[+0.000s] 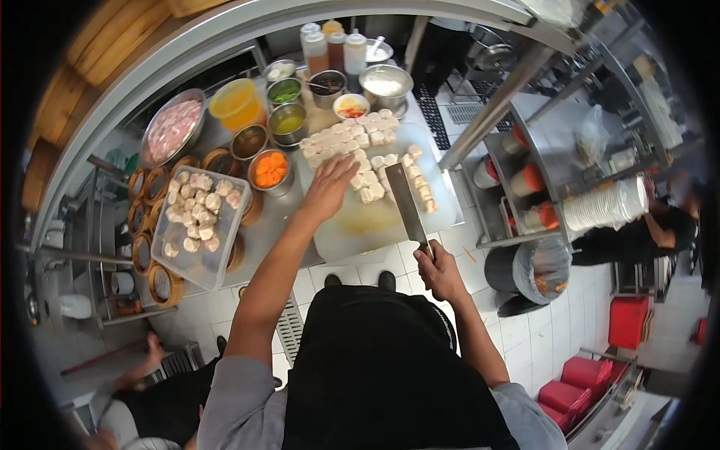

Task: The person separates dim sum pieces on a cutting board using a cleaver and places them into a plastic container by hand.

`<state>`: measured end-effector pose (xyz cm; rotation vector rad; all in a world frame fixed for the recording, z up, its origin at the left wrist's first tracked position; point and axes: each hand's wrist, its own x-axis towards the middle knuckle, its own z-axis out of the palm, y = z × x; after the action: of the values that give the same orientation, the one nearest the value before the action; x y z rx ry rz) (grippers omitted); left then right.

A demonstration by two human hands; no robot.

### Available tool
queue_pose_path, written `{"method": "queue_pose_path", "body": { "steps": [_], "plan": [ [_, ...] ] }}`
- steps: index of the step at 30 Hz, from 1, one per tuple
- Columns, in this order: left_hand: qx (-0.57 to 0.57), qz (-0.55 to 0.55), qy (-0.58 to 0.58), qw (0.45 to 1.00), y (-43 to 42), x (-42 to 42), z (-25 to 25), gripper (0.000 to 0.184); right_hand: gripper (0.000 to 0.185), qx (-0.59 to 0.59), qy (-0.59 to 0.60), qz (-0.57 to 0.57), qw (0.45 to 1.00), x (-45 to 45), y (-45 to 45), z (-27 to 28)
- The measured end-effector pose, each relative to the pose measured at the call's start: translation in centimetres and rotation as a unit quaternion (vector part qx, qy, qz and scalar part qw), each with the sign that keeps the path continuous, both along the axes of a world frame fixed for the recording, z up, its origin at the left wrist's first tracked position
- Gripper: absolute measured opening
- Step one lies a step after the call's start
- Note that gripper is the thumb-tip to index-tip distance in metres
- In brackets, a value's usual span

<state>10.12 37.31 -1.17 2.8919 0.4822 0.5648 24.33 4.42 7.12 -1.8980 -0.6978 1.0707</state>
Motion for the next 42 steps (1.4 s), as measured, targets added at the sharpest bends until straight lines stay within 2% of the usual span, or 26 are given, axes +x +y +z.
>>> {"method": "queue_pose_path", "body": {
  "steps": [1, 4, 5, 8, 11, 14, 17, 20, 21, 23, 24, 26, 28, 32, 33, 37, 40, 42],
  "plan": [
    [0.051, 0.013, -0.006, 0.999, 0.0, 1.7, -0.5, 0.064, 0.031, -0.010, 0.006, -0.010, 1.000, 0.1, -0.8, 0.3],
    [-0.004, 0.029, 0.054, 0.998, 0.6, 3.1, -0.1, 0.065, 0.031, -0.019, -0.010, -0.026, 0.999, -0.2, -3.1, 0.2],
    [-0.044, 0.036, 0.083, 0.995, 0.5, 2.9, 0.9, 0.057, 0.031, -0.028, -0.012, -0.030, 0.999, -0.2, -3.7, -0.1],
    [-0.091, 0.052, 0.177, 0.979, -0.5, 1.6, 4.5, 0.068, 0.032, -0.025, -0.016, -0.034, 0.999, -0.3, -4.8, -1.4],
    [0.019, -0.016, 0.021, 0.999, 1.0, 0.9, 1.0, 0.072, 0.033, -0.023, -0.013, -0.019, 0.999, -0.4, -4.8, -1.7],
    [0.098, -0.083, 0.067, 0.989, 3.2, 3.1, 0.1, 0.078, 0.034, -0.040, -0.027, 0.016, 0.999, -0.2, -3.7, 0.0],
    [0.075, -0.068, 0.132, 0.986, 4.1, 5.0, -1.5, 0.080, 0.033, -0.013, -0.020, 0.023, 0.999, 0.1, -2.8, -0.3],
    [0.029, -0.028, 0.202, 0.979, 1.5, 2.8, 1.4, 0.078, 0.033, 0.050, 0.064, 0.008, 0.997, -0.1, -2.3, 0.7],
    [-0.012, 0.001, 0.200, 0.980, 0.4, 1.6, 1.9, 0.078, 0.032, 0.134, 0.074, 0.009, 0.988, -0.4, -2.2, 0.4],
    [-0.092, 0.056, 0.196, 0.975, -1.9, -1.0, 2.2, 0.078, 0.031, 0.084, 0.070, 0.018, 0.994, -0.5, -1.1, 2.4],
    [-0.108, 0.084, 0.147, 0.980, -3.2, -2.5, 1.4, 0.076, 0.030, 0.056, 0.068, 0.022, 0.996, -0.6, -0.7, 3.2],
    [-0.137, 0.141, 0.038, 0.980, -5.5, -4.5, -0.5, 0.073, 0.024, 0.032, -0.018, 0.037, 0.999, -0.8, 0.2, 1.1],
    [-0.149, 0.151, 0.014, 0.977, -7.2, -5.8, -1.0, 0.075, 0.023, 0.028, -0.108, 0.080, 0.991, -1.2, 1.4, 0.2],
    [-0.188, 0.178, -0.015, 0.966, -9.4, -6.1, -0.7, 0.076, 0.031, 0.073, -0.063, 0.056, 0.994, -2.5, 5.5, 3.0],
    [-0.186, 0.177, -0.026, 0.966, -9.9, -6.2, -0.7, 0.075, 0.034, 0.133, -0.185, 0.068, 0.971, -2.2, 6.5, 1.0],
    [-0.179, 0.175, -0.052, 0.967, -11.0, -6.5, -0.9, 0.074, 0.035, 0.186, -0.251, 0.069, 0.947, -2.8, 10.2, 2.1],
    [-0.175, 0.174, -0.055, 0.968, -11.1, -6.7, -1.0, 0.073, 0.032, 0.193, -0.275, 0.095, 0.937, -3.0, 10.7, -2.8],
    [-0.175, 0.172, -0.062, 0.967, -11.1, -6.5, -0.9, 0.073, 0.030, 0.116, -0.279, 0.141, 0.943, -2.3, 10.8, -6.9]
  ]
}}
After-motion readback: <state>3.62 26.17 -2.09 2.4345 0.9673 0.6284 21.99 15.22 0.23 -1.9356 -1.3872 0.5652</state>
